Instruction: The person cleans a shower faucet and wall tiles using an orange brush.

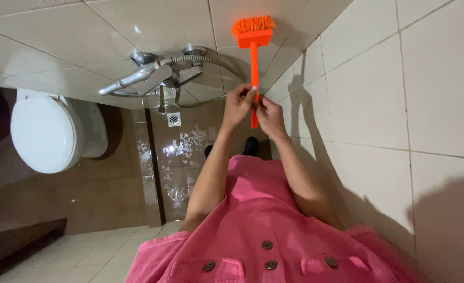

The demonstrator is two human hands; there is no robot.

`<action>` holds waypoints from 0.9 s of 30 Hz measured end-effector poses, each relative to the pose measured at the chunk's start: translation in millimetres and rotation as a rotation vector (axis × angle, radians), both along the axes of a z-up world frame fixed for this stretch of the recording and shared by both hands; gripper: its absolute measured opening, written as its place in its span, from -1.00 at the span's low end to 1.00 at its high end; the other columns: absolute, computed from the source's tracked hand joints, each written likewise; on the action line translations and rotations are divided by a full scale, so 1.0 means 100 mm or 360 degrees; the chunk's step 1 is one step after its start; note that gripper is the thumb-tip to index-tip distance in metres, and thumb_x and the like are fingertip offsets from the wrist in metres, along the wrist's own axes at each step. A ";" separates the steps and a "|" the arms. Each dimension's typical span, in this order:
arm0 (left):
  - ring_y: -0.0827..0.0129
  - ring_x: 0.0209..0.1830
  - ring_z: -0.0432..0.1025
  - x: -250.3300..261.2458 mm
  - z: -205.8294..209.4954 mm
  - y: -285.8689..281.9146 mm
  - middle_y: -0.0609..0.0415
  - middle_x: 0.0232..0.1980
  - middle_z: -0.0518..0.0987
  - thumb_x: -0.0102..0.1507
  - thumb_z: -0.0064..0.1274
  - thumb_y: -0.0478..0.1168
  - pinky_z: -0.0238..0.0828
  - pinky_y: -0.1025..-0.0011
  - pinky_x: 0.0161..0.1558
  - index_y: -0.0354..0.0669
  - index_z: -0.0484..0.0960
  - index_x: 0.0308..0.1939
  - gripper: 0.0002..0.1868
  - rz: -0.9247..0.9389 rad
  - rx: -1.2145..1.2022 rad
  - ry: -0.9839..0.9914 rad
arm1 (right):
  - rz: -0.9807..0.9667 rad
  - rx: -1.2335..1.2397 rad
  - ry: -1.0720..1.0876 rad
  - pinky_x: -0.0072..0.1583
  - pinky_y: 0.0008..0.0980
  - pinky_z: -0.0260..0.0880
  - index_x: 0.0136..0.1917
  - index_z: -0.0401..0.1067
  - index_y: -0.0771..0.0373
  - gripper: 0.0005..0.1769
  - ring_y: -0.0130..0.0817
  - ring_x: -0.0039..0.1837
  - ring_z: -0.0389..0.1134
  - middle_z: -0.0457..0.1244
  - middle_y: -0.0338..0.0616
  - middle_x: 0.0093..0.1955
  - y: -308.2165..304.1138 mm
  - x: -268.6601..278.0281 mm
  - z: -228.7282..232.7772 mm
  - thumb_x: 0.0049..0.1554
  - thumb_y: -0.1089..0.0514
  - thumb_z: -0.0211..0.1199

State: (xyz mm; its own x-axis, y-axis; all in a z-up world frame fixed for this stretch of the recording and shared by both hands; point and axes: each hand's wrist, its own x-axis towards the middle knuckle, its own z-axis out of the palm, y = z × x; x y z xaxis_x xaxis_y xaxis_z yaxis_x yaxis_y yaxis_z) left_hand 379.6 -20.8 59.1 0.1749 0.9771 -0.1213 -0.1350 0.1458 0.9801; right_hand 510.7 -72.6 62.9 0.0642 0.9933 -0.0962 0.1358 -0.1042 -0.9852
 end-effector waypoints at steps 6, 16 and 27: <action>0.55 -0.46 0.47 0.07 0.49 0.03 0.13 -0.39 0.60 0.37 0.12 -0.17 0.40 0.50 -0.40 -0.37 0.64 -0.14 -0.74 0.0156 0.0036 0.0015 | -0.0021 0.0079 -0.0167 0.09 -0.43 0.41 0.10 0.52 0.39 -0.79 -0.51 0.00 0.39 0.43 -0.18 -0.08 0.08 0.03 0.29 0.30 0.23 0.16; 0.54 -0.35 0.46 0.09 0.83 0.11 0.12 -0.34 0.61 0.35 0.17 -0.17 0.45 0.48 -0.29 -0.37 0.66 -0.15 -0.75 0.0279 0.0230 -0.0006 | 0.0097 0.0309 -0.0156 0.15 -0.36 0.44 0.14 0.49 0.41 -0.76 -0.40 0.07 0.44 0.44 -0.09 0.00 0.24 0.09 0.59 0.27 0.22 0.20; 0.58 -0.29 0.44 0.30 0.58 0.12 0.18 -0.32 0.59 0.36 0.18 -0.12 0.42 0.51 -0.21 -0.36 0.64 -0.17 -0.71 0.0378 0.0267 -0.0038 | 0.0330 0.0222 -0.0228 0.13 -0.37 0.44 0.13 0.51 0.40 -0.77 -0.40 0.02 0.45 0.44 -0.08 -0.05 0.33 0.39 0.55 0.25 0.24 0.21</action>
